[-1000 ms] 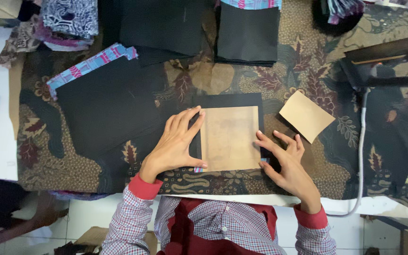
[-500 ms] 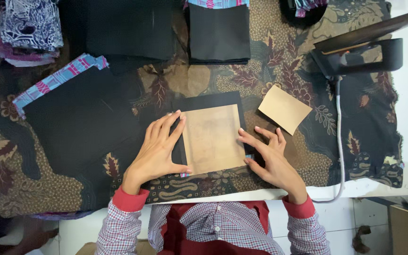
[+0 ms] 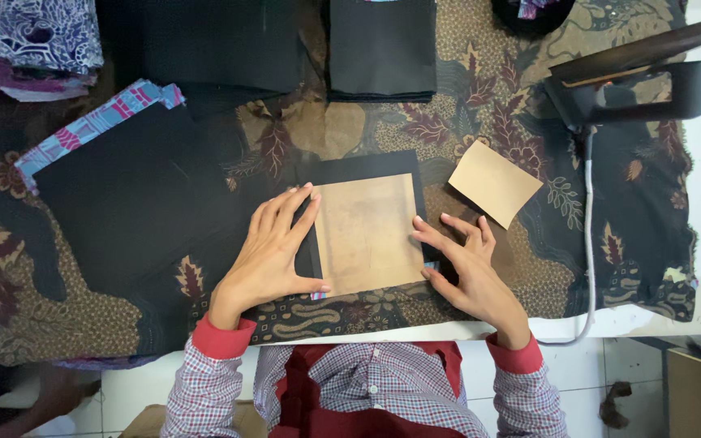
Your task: The person irons small black fabric pieces using a brown paper sheet as a protective layer. They repeatedly place the paper, press with an iron, remove the paper, and stack the finished pieces.
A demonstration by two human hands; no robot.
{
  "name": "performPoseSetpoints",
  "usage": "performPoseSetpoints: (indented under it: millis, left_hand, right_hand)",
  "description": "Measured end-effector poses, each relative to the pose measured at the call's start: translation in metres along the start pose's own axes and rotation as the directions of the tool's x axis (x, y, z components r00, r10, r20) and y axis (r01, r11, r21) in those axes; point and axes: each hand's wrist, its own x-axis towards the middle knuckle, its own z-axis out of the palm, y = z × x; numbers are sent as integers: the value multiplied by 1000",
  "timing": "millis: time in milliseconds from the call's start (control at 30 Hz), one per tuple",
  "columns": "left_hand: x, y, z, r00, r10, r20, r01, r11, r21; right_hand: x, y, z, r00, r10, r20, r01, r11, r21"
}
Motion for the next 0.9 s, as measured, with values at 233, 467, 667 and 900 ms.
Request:
performPoseSetpoints:
  millis: [233, 467, 667, 900]
  left_hand:
    - [-2, 0, 0, 1000, 18, -20, -19, 1000, 0]
    - [-3, -4, 5, 999, 18, -30, -18, 1000, -14]
    - [-3, -6, 7, 999, 23, -32, -23, 1000, -9]
    - [-2, -1, 3, 1000, 16, -25, -16, 1000, -9]
  right_hand:
    - [0, -1, 1, 1000, 11, 8, -11, 1000, 3]
    - [1, -4, -1, 1000, 16, 4, -16, 1000, 16]
    - [1, -4, 1, 1000, 16, 3, -16, 1000, 2]
    - [0, -1, 3, 1000, 21, 6, -21, 1000, -21]
